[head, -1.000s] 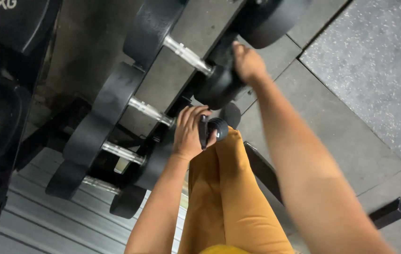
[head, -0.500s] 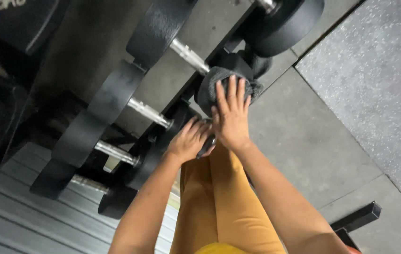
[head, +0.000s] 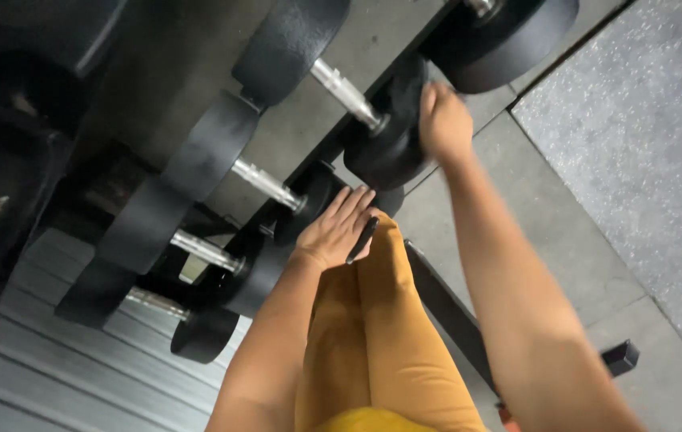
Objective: Cleaning dumbbells on a rack and a weight bench using a spray bottle and a cloth.
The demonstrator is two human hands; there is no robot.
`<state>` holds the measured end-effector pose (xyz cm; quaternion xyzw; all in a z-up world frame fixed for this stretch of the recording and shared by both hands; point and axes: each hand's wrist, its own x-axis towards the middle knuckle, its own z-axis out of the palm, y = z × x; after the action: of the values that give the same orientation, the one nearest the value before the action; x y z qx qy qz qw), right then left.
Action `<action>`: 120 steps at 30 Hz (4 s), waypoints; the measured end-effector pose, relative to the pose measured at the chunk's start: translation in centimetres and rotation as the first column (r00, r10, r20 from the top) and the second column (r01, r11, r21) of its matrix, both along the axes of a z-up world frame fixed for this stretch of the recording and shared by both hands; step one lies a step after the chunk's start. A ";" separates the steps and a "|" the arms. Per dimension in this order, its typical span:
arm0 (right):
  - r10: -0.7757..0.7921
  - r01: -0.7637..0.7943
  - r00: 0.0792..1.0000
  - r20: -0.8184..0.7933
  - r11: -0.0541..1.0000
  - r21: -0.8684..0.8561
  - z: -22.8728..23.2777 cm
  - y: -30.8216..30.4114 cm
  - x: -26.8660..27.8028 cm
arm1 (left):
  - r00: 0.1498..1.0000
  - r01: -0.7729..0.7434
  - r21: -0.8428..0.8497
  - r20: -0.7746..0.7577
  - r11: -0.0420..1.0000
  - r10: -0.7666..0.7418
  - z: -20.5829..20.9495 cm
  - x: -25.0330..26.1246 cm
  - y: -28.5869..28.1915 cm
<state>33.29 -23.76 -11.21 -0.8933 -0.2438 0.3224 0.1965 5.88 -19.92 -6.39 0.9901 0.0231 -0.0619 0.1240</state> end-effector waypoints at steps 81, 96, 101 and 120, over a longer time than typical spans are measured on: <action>-0.215 0.988 0.061 -0.975 -0.125 0.090 -0.2 -3.2 -9.6 | 0.997 0.032 -0.036 -0.075 0.999 -0.034 -0.4 -0.7 0.1; -0.509 0.994 -0.038 -0.860 0.069 -0.084 -5.0 -10.6 -5.5 | 0.997 -0.053 -0.154 -0.066 0.987 0.043 0.5 0.1 0.0; -0.278 0.956 0.042 -0.960 0.289 -0.041 5.4 -9.2 -8.8 | 0.997 -0.034 -0.148 -0.068 0.988 0.025 0.5 -0.1 -0.1; -0.407 0.877 -0.222 -0.886 0.314 -0.365 -2.4 -6.4 -7.4 | 0.997 0.033 0.027 -0.065 0.999 -0.032 -0.2 -0.6 -0.1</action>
<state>25.93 -30.18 -13.60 -0.4363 0.3874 0.5299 0.6154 5.30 -20.03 -6.58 0.9894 0.0118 -0.0956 0.1082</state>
